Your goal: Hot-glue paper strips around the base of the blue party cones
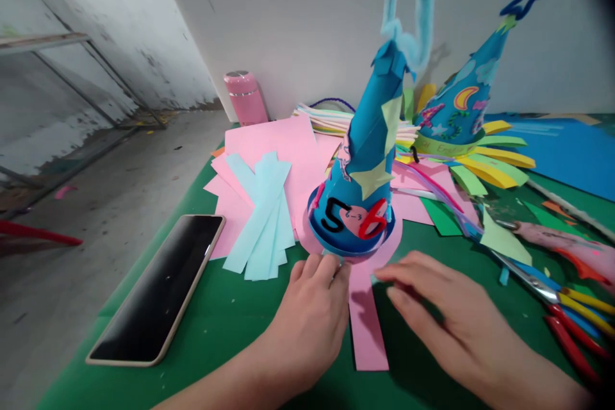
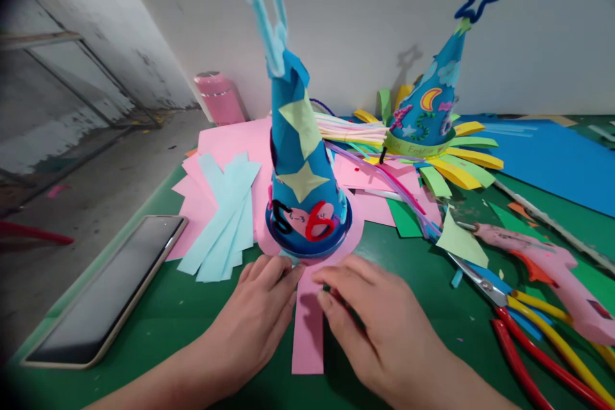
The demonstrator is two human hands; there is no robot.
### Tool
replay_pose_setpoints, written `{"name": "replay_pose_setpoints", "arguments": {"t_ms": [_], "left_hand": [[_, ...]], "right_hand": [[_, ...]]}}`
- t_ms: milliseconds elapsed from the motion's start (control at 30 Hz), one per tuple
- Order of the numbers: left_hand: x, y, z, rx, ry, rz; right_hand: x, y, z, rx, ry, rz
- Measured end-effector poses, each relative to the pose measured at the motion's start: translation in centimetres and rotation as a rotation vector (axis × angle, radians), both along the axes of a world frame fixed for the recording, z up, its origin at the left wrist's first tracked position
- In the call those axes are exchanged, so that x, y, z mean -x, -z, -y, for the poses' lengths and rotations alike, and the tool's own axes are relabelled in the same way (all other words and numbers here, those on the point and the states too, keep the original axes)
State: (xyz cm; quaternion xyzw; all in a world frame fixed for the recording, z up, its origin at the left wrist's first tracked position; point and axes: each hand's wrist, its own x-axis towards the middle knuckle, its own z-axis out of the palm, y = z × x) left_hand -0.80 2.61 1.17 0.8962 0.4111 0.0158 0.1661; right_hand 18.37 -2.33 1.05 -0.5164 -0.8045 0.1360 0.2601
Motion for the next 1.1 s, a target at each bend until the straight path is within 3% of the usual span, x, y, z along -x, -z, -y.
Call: {"name": "replay_pose_setpoints", "arguments": {"t_ms": [167,300,1100], "left_hand": [[-0.1,0.3,0.2,-0.054,-0.025,-0.022],[-0.1,0.4,0.3,-0.048,-0.032,-0.019],[-0.3,0.6,0.3,-0.149,-0.020,-0.066]], "right_hand": [[1.3,0.7,-2.5,0.083,-0.079,0.089],[1.6,1.5,-2.3,0.102,-0.061,0.128],[1.7,1.7,-2.3,0.096,0.002,0.092]]}}
